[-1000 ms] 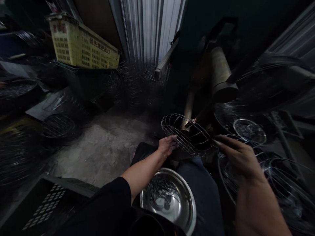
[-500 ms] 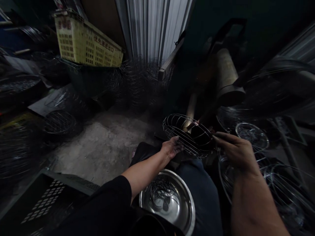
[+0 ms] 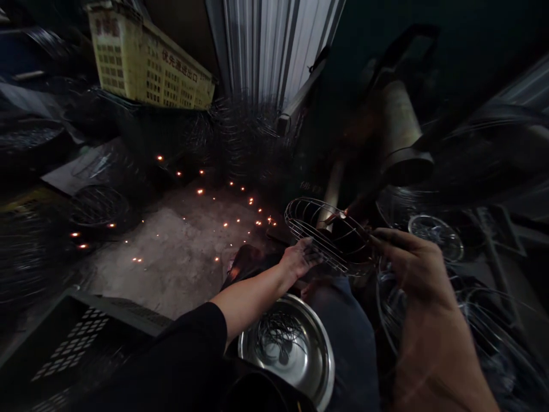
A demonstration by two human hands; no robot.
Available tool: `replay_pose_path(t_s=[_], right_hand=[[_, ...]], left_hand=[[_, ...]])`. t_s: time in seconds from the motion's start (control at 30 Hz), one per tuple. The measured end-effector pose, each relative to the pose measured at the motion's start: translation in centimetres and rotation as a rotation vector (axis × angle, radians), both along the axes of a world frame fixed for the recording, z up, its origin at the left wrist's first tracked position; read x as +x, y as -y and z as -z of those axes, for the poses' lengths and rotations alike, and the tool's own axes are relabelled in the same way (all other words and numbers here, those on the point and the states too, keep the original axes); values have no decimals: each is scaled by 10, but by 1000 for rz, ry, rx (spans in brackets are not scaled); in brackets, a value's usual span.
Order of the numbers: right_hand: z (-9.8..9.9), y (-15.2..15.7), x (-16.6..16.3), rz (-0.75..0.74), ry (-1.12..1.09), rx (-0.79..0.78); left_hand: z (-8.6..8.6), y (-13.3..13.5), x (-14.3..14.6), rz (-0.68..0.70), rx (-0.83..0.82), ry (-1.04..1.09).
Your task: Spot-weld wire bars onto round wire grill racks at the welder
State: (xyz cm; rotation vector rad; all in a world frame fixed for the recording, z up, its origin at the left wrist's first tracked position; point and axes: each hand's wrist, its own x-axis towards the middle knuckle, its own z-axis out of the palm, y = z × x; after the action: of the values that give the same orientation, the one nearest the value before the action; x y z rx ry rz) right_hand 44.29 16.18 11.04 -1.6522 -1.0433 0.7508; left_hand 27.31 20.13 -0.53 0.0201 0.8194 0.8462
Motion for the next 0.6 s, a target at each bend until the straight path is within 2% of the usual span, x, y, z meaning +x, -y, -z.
replay_pose_path(t_s=[0.13, 0.3, 0.6], right_hand=[[-9, -12, -9, -43, 104, 47], [-10, -28, -10, -58, 104, 26], [-9, -31, -8, -28, 96, 17]], left_hand=[[5, -3, 3, -82, -5, 30], [7, -5, 6, -176, -45, 80], [0, -2, 10, -180, -74, 58]])
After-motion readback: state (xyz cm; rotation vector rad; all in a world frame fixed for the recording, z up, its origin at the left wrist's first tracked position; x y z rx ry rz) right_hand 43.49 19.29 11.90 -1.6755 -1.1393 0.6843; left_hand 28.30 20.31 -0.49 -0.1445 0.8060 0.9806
